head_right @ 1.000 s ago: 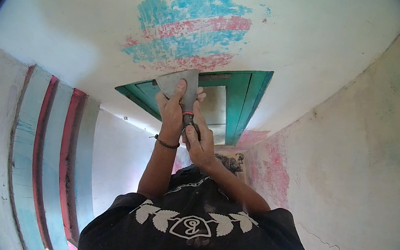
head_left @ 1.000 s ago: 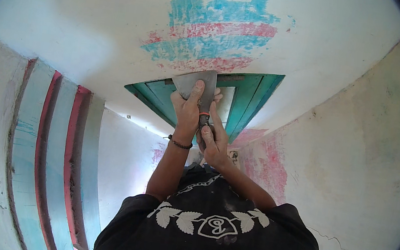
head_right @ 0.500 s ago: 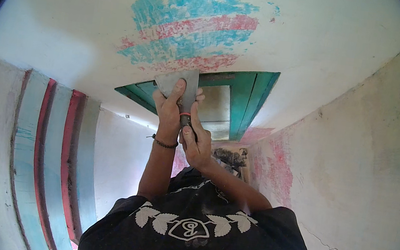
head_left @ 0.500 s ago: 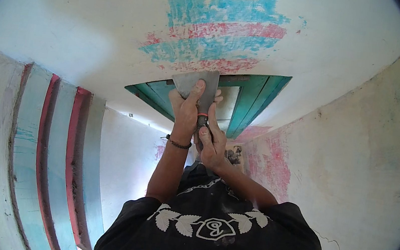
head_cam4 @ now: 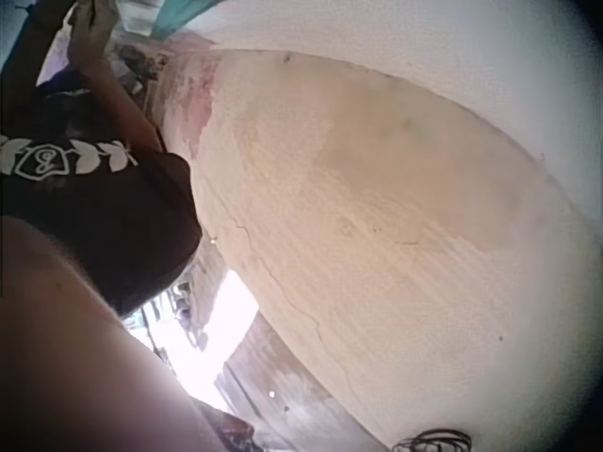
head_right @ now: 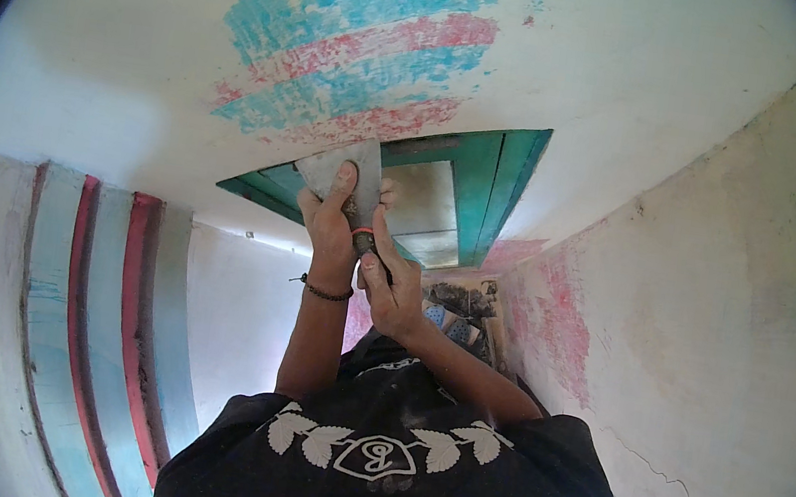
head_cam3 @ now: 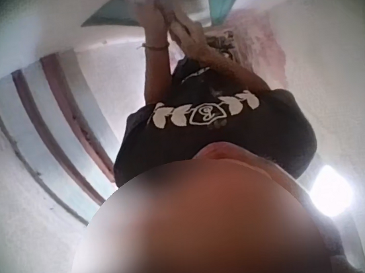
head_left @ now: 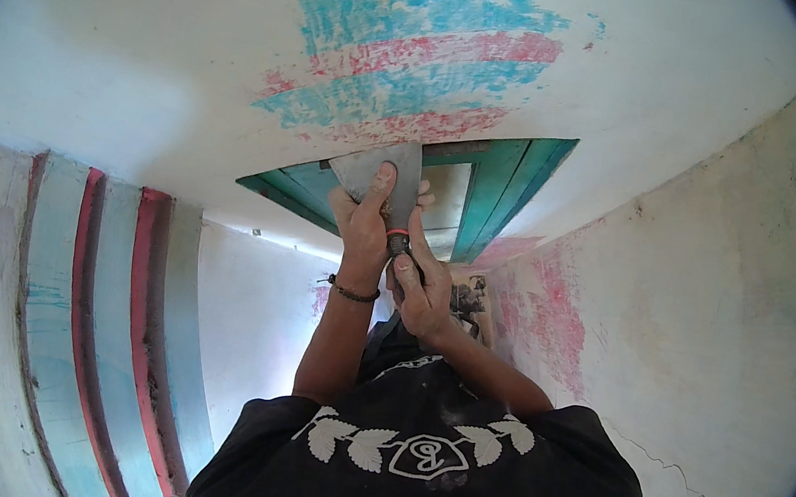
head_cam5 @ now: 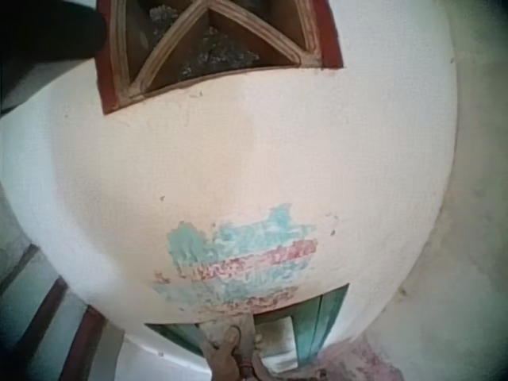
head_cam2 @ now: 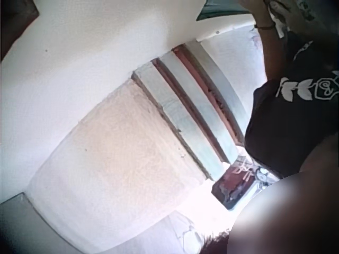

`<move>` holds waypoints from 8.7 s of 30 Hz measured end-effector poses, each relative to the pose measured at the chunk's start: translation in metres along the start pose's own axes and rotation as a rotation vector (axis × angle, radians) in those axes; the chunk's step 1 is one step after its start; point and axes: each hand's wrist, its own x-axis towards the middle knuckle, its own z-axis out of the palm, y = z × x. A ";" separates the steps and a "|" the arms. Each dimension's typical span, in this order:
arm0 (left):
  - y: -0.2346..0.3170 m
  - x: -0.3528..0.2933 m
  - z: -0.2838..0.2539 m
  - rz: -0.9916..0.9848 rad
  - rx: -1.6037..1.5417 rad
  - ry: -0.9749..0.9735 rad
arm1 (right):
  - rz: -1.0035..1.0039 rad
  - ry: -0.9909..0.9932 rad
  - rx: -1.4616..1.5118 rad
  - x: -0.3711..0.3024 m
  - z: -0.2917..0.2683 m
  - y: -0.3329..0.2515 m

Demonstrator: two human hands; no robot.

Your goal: The person scrapes old paint off a ceiling and wall surface using a putty knife.

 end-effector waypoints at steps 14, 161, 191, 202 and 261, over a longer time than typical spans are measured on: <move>0.003 0.001 0.015 0.031 0.001 0.028 | 0.013 0.023 0.024 0.007 -0.004 -0.018; 0.027 0.002 0.008 0.110 -0.018 0.124 | -0.027 -0.058 -0.075 0.017 0.011 -0.055; 0.022 -0.011 -0.004 0.063 0.002 0.164 | -0.021 0.001 -0.087 -0.002 0.020 -0.027; -0.033 -0.025 -0.018 0.181 -0.020 -0.073 | -0.114 0.097 -0.333 -0.020 -0.031 -0.053; 0.034 -0.007 0.014 0.029 -0.011 0.129 | -0.272 -0.007 -0.283 0.005 0.008 -0.036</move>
